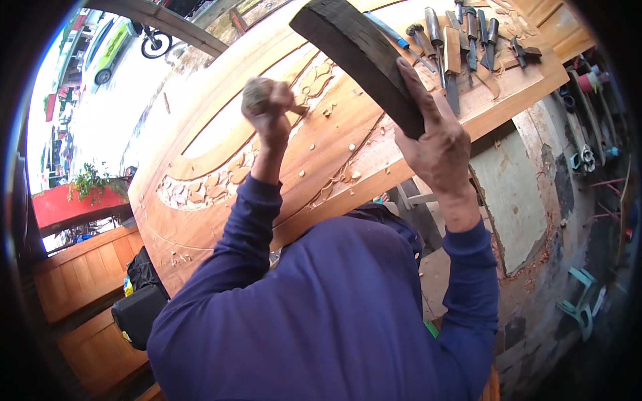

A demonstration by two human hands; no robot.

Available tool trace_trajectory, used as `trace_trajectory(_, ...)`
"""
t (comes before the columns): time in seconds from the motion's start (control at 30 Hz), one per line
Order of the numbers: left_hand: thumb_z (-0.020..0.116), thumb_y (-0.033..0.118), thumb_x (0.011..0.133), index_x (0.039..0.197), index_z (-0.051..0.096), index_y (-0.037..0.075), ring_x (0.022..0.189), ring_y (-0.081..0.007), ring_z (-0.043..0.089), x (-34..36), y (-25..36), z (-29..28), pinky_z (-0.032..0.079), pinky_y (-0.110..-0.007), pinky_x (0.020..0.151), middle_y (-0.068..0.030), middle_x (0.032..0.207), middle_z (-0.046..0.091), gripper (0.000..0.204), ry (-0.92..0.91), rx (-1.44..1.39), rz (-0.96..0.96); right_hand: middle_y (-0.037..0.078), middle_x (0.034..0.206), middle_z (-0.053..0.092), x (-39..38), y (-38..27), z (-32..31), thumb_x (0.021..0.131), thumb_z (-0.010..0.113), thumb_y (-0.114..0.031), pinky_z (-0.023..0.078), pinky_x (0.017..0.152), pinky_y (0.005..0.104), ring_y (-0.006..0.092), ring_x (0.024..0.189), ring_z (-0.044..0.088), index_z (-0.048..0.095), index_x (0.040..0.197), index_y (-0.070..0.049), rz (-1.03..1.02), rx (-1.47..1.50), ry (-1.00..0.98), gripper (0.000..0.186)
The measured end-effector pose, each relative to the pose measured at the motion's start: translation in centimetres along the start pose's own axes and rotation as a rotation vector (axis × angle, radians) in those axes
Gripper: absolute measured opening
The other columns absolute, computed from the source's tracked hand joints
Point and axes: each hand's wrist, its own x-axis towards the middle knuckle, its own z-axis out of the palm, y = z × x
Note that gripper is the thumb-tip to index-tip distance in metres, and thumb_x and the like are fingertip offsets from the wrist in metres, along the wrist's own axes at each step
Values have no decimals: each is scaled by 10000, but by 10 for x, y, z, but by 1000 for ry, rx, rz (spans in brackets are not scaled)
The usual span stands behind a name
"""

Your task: The person carves a decorative floral pattern into a large wooden board using a chisel and a wooden mallet. They switch between different chisels from a set on the table, tapping the chisel handle with the mallet to remove wood chips and refine the design.

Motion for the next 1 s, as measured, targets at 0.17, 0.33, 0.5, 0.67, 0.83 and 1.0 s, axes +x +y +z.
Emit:
trace_trajectory(0.17, 721, 41, 887, 850, 582, 16, 500, -112, 496, 23, -10, 11, 410, -273, 474, -25, 647, 540, 145, 18, -12, -36, 120, 1257, 713, -4, -7, -9, 810, 774, 21, 610, 869, 369, 279, 1040, 747, 465, 1604, -270, 45, 91, 76, 900)
trace_trajectory(0.33, 741, 39, 872, 855, 618, -2, 531, -118, 556, 18, -12, 9, 440, -272, 503, -38, 659, 597, 130, -19, 44, -99, 109, 1347, 696, 1, -13, -12, 832, 760, 36, 587, 913, 324, 206, 1120, 716, 462, 1584, -145, 81, 152, 151, 828)
trace_trajectory(0.5, 799, 72, 848, 871, 659, 5, 611, -95, 603, 25, -15, 25, 492, -264, 581, -26, 712, 657, 157, -97, 230, -1, 90, 1153, 680, 16, -35, -2, 859, 742, 22, 553, 750, 288, 138, 894, 674, 554, 1429, -56, 298, 444, 281, 606)
trace_trajectory(0.67, 865, 113, 820, 985, 727, 9, 793, -115, 692, 29, -18, 11, 565, -291, 737, -28, 898, 755, 239, -291, 194, -76, 118, 1018, 662, 25, -12, 16, 784, 737, -4, 613, 735, 421, 307, 816, 706, 396, 1608, -452, 10, -269, -240, 998)
trace_trajectory(0.83, 826, 82, 803, 1021, 723, -23, 778, -172, 726, 58, 3, 6, 597, -321, 718, -78, 925, 759, 263, -656, -82, -250, 110, 899, 631, 21, -10, 13, 849, 764, -83, 618, 668, 416, 293, 746, 711, 405, 1602, -445, -129, -211, -132, 909)
trace_trajectory(1.0, 826, 68, 822, 900, 676, -6, 526, -102, 560, 72, -20, 23, 425, -259, 476, -34, 690, 634, 185, -567, -208, -501, 124, 1390, 626, 22, -2, 17, 822, 729, 12, 590, 950, 390, 301, 1156, 696, 431, 1613, -321, 32, -40, -150, 908)
